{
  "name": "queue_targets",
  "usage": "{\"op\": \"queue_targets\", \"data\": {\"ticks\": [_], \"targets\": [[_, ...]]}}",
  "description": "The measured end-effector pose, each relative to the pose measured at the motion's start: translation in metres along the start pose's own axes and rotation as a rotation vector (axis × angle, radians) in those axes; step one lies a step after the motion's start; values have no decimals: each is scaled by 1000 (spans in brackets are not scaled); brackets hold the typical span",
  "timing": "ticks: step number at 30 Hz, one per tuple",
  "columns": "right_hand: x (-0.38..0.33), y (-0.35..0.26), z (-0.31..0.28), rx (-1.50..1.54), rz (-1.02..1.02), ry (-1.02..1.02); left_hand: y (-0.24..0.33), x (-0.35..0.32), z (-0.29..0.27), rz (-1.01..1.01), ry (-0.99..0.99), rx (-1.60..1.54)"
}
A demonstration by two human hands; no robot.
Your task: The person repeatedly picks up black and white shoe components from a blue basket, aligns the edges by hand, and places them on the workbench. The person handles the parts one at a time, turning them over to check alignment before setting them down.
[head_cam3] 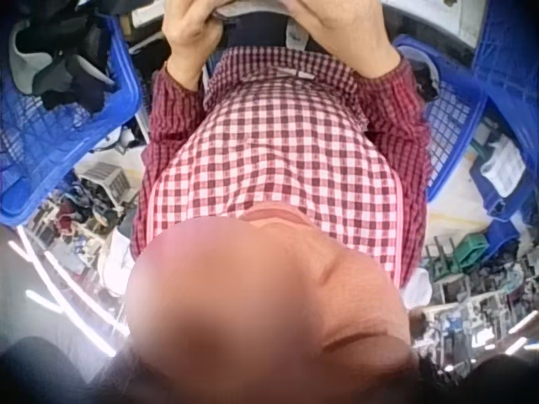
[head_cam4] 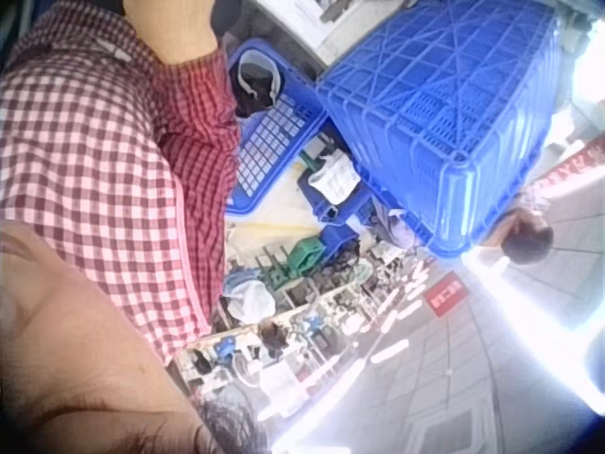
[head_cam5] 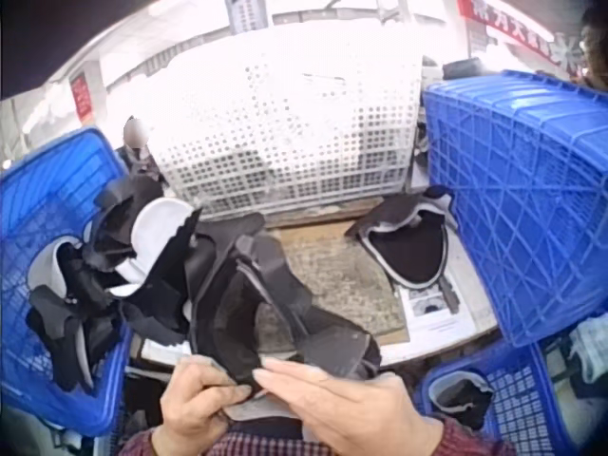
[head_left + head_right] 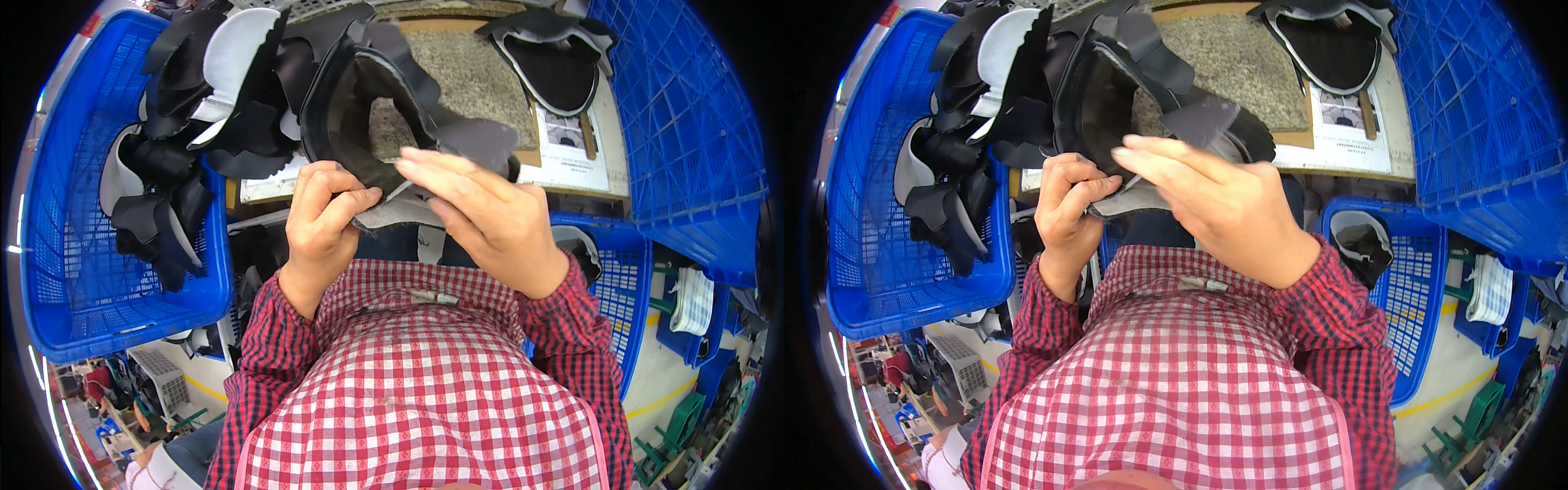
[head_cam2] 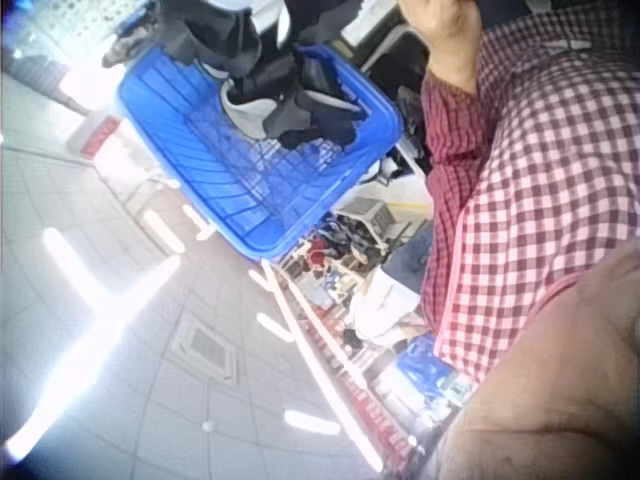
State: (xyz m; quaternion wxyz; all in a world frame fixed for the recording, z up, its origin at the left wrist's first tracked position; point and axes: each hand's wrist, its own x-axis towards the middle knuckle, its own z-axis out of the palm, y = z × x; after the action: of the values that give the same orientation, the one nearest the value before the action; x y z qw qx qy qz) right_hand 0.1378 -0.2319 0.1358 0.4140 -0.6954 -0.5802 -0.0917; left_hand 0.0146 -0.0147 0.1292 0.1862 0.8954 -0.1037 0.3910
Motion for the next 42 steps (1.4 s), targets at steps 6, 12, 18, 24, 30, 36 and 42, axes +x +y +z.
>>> {"op": "queue_targets", "data": {"ticks": [6, 12, 18, 24, 30, 36, 42], "targets": [[2, 14, 35, -225, 188, -110, -4, -19, 13, -41, 45, -100], [-2, 5, 23, -353, -38, -48, -4, -23, 14, -45, -23, -84], [2, 45, 47, -323, 324, -247, 3, -22, 19, -32, -41, -166], [-26, 68, 52, -169, -57, -92, -8, -24, 17, -127, -44, -78], [-12, 52, 54, -91, -117, -94, -6, -26, 19, -68, -106, -81], [-6, 59, 72, -320, -169, 207, 0, -25, 24, -101, -230, 10], [-11, 56, 66, -136, -138, 101, -12, -22, 15, 49, -92, 75]]}}
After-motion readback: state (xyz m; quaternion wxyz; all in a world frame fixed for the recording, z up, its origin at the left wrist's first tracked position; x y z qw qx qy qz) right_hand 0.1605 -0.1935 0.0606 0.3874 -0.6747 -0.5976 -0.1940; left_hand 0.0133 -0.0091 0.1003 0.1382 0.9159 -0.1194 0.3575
